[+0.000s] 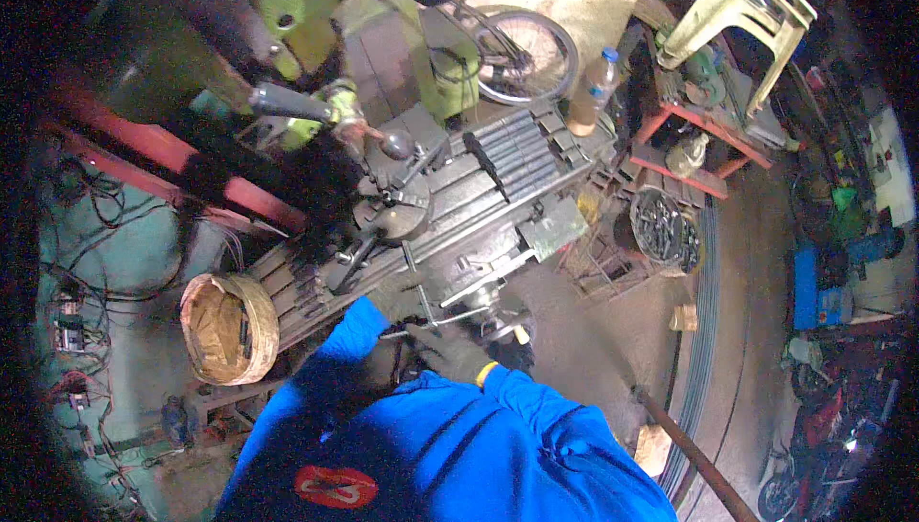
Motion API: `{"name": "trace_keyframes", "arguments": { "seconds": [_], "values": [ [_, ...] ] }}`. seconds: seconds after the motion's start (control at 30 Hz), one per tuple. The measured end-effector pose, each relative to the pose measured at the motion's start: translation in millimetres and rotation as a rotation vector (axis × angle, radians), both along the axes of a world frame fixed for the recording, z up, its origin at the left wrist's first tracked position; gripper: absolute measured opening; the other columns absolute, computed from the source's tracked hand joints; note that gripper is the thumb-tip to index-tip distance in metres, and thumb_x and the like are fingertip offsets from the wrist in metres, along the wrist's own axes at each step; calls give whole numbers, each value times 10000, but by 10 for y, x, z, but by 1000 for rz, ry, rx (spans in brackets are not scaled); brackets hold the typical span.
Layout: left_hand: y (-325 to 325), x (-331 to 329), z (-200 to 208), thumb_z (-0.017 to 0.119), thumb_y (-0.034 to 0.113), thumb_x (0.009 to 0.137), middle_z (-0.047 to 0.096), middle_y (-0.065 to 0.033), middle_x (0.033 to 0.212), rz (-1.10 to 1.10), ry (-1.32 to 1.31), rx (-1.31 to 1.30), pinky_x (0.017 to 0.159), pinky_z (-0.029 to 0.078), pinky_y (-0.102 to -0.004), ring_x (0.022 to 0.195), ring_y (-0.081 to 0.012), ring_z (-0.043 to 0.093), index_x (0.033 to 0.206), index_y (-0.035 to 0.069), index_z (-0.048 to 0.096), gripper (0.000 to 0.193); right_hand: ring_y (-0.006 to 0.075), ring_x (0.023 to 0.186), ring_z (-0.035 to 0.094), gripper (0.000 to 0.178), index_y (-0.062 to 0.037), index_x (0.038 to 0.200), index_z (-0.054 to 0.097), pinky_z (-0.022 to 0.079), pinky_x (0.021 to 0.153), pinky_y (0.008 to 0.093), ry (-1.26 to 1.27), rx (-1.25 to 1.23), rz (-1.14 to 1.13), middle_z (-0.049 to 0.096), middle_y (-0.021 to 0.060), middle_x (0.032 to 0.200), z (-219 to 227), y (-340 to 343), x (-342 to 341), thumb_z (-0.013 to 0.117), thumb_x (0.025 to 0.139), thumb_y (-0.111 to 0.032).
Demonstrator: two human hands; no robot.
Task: The person operates a green drill press in a workshop, repeatedly positioning small metal rings under the drill bit, lowering the spindle to drill holes, and then lifting the spindle. They handle the metal rings by hand, inspecting them after drilling, and place them into a nearby container.
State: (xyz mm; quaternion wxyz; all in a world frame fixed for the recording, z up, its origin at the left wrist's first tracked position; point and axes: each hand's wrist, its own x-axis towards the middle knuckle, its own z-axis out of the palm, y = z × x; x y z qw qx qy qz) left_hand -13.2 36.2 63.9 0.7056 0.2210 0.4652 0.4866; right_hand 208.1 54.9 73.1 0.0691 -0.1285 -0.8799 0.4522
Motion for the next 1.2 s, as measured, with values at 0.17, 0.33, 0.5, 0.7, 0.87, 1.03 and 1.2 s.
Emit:
{"name": "trace_keyframes", "arguments": {
  "seconds": [0.17,0.33,0.5,0.7,0.87,1.03,1.2],
  "values": [
    [36,16,-273,669,190,893,650,-160,1064,233,-373,-63,859,548,-458,986,-316,640,1167,-23,580,358,402,939,646,407,-89,1200,609,512,817,474,-348,163,-435,660,231,1027,-997,807,474,490,952,-389],
    [77,188,-150,702,215,864,640,-195,1048,401,-315,-145,849,544,-504,959,-353,643,1130,-6,579,367,397,875,646,402,-93,1212,591,511,759,469,-49,114,-531,674,224,943,629,1576,-522,522,924,-364],
    [125,184,-125,640,229,900,624,-207,1069,305,-12,-25,886,522,-516,1011,-385,615,1093,-2,567,310,392,829,637,351,-84,1067,618,496,731,491,223,425,-239,664,198,865,864,1692,-1519,602,860,-367],
    [99,66,-732,657,175,867,593,-194,1010,416,-283,-144,871,512,-567,961,-425,606,1046,3,542,274,390,819,630,248,-54,1009,629,488,717,500,-71,551,-141,643,206,877,797,1742,-1679,592,829,-219],
    [55,241,-176,660,183,873,565,-177,1042,487,-196,-144,901,498,-555,1020,-355,571,1080,40,530,284,388,898,619,337,-45,1138,552,488,823,453,681,328,-424,629,210,967,967,1462,-1469,586,877,-256],
    [-91,121,-522,637,148,859,583,-124,973,403,19,-43,866,519,-510,935,-326,592,1004,74,569,176,410,897,621,486,-42,1166,531,491,805,468,604,-460,-340,632,219,968,535,1473,-1732,647,838,-381],
    [60,115,-315,623,178,855,600,-125,1034,451,29,-127,884,511,-461,964,-312,591,1064,78,587,234,430,911,614,622,-7,1133,527,489,753,479,712,-692,-266,622,251,976,694,1501,-1728,732,751,-452]
  ]
}}
